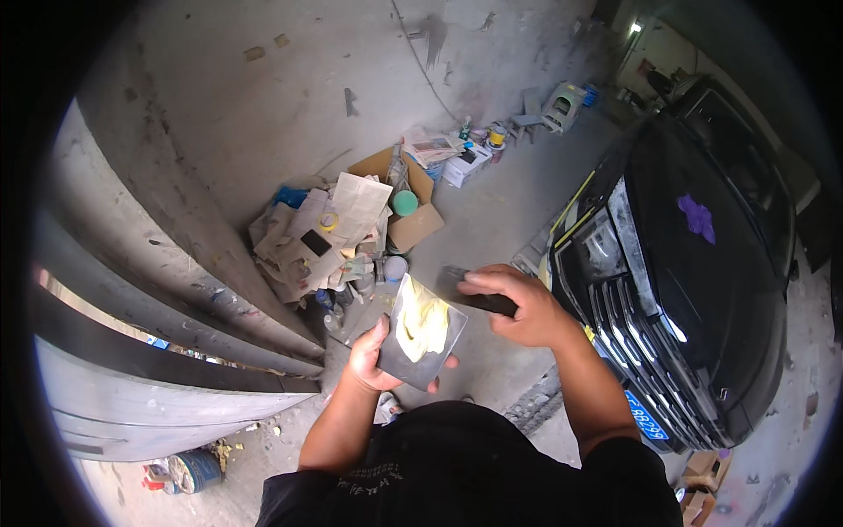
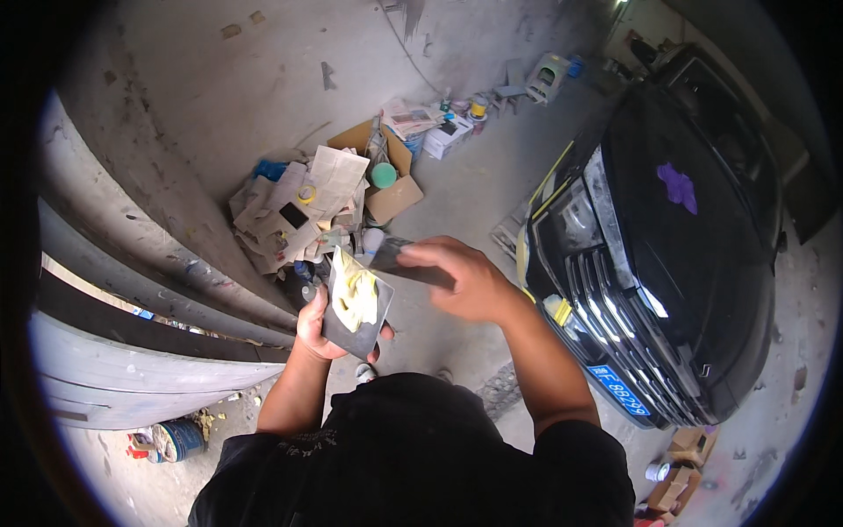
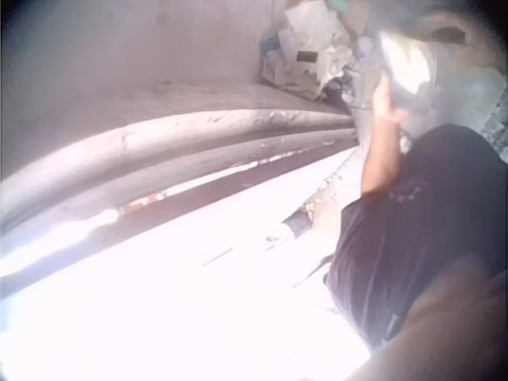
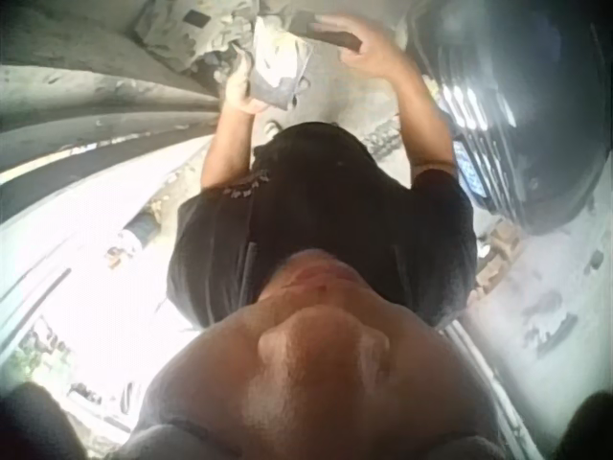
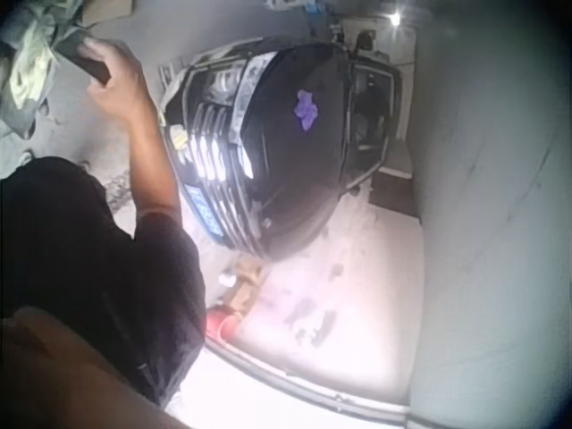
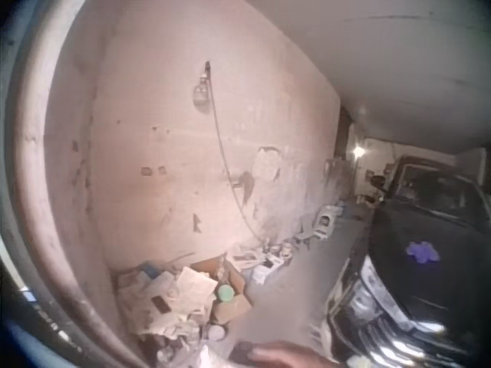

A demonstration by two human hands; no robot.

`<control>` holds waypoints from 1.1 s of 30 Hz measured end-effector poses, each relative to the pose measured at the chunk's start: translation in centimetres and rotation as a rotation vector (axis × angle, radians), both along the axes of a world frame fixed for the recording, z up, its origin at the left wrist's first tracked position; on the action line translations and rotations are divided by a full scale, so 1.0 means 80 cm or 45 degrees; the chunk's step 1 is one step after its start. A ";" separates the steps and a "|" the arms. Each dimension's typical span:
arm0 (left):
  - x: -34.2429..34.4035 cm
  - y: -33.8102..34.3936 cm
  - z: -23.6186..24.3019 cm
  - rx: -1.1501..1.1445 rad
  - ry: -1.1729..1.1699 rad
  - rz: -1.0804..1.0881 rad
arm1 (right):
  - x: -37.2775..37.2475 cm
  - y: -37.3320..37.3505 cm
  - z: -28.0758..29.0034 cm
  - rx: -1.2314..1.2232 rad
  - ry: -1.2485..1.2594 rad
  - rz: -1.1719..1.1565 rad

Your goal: The person scoops a beige paste from a container onto a metal mixing card, then uses a smaller scraper to spread the paste evenly. The person walks to a black car and applies the paste to a taped-off section of the rear quarter panel, smoothing it with the scraper.

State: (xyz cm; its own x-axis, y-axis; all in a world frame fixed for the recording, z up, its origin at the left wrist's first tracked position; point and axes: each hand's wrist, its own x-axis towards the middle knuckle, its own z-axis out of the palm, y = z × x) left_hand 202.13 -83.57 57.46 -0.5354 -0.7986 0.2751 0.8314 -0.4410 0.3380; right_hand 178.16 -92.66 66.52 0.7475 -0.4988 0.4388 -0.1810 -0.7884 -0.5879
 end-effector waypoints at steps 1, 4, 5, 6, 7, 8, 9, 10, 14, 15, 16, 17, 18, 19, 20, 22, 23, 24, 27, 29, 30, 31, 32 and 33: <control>-0.003 -0.001 0.009 -0.005 0.008 0.046 | -0.015 0.002 -0.011 0.264 -0.236 -0.057; -0.007 -0.012 0.034 -0.025 -0.247 0.464 | -0.039 0.020 -0.042 0.992 -0.732 -0.134; -0.009 -0.013 0.031 -0.011 -0.324 0.621 | -0.038 0.025 -0.049 1.186 -0.749 -0.106; -0.013 -0.018 0.026 -0.095 -0.378 0.752 | -0.040 0.029 -0.058 1.371 -0.767 -0.092; -0.020 -0.020 0.025 -0.120 -0.439 0.840 | -0.029 0.037 -0.067 1.483 -0.675 -0.117; -0.029 -0.022 0.023 -0.154 -0.474 0.888 | -0.017 0.042 -0.072 1.534 -0.607 -0.144; -0.037 -0.022 0.021 -0.182 -0.509 0.944 | -0.006 0.043 -0.076 1.590 -0.531 -0.167; -0.042 -0.019 0.021 -0.237 -0.573 0.958 | 0.003 0.041 -0.078 1.640 -0.587 -0.147; -0.036 -0.021 0.008 -0.720 -1.412 1.391 | 0.020 0.019 -0.057 1.769 -0.881 0.046; -0.032 -0.021 0.016 -0.733 -1.432 1.299 | 0.019 0.013 -0.045 1.776 -0.965 0.123; -0.027 -0.022 0.023 -0.746 -1.451 1.208 | 0.014 0.008 -0.038 1.726 -0.963 0.113; -0.022 -0.022 0.025 -0.757 -1.467 1.117 | 0.008 0.003 -0.031 1.646 -0.962 0.086; -0.016 -0.024 0.014 -0.753 -1.464 1.109 | 0.004 0.000 -0.022 1.551 -0.990 0.108; -0.009 -0.021 0.007 -0.558 -1.311 0.889 | -0.002 -0.002 -0.014 1.456 -1.016 0.130; -0.003 -0.017 0.002 -0.368 -1.149 0.671 | -0.010 -0.001 -0.006 1.306 -1.041 0.173; -0.001 -0.013 0.004 -0.045 -0.663 0.370 | -0.018 0.010 0.009 0.947 -0.915 0.126; -0.003 -0.007 0.009 0.139 -0.470 0.257 | -0.023 0.015 0.014 0.758 -0.782 0.109; 0.000 -0.001 0.005 0.150 -0.306 0.139 | -0.019 0.015 0.022 0.375 -0.516 0.146; -0.003 0.002 -0.011 0.049 0.070 -0.027 | 0.012 0.024 0.027 0.404 -0.254 0.404; -0.004 0.002 -0.003 0.044 0.019 -0.031 | 0.016 0.025 0.015 0.634 -0.335 0.322; -0.005 0.002 -0.002 0.058 -0.021 -0.006 | 0.017 0.016 0.012 0.581 -0.228 0.254; -0.005 0.003 -0.001 0.072 -0.062 0.020 | 0.019 0.009 0.011 0.528 -0.121 0.188; -0.007 0.004 0.001 0.085 -0.105 0.046 | 0.023 0.004 0.013 0.500 0.035 0.060; -0.012 0.000 0.005 0.100 -0.176 0.172 | 0.023 0.000 0.006 0.448 0.013 -0.104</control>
State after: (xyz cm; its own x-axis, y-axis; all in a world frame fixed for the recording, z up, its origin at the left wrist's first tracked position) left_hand 201.18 -83.58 57.84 -0.4502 -0.8819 0.1400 0.8328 -0.3582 0.4221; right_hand 180.00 -92.62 67.04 0.7021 -0.6764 0.2225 -0.2424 -0.5209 -0.8185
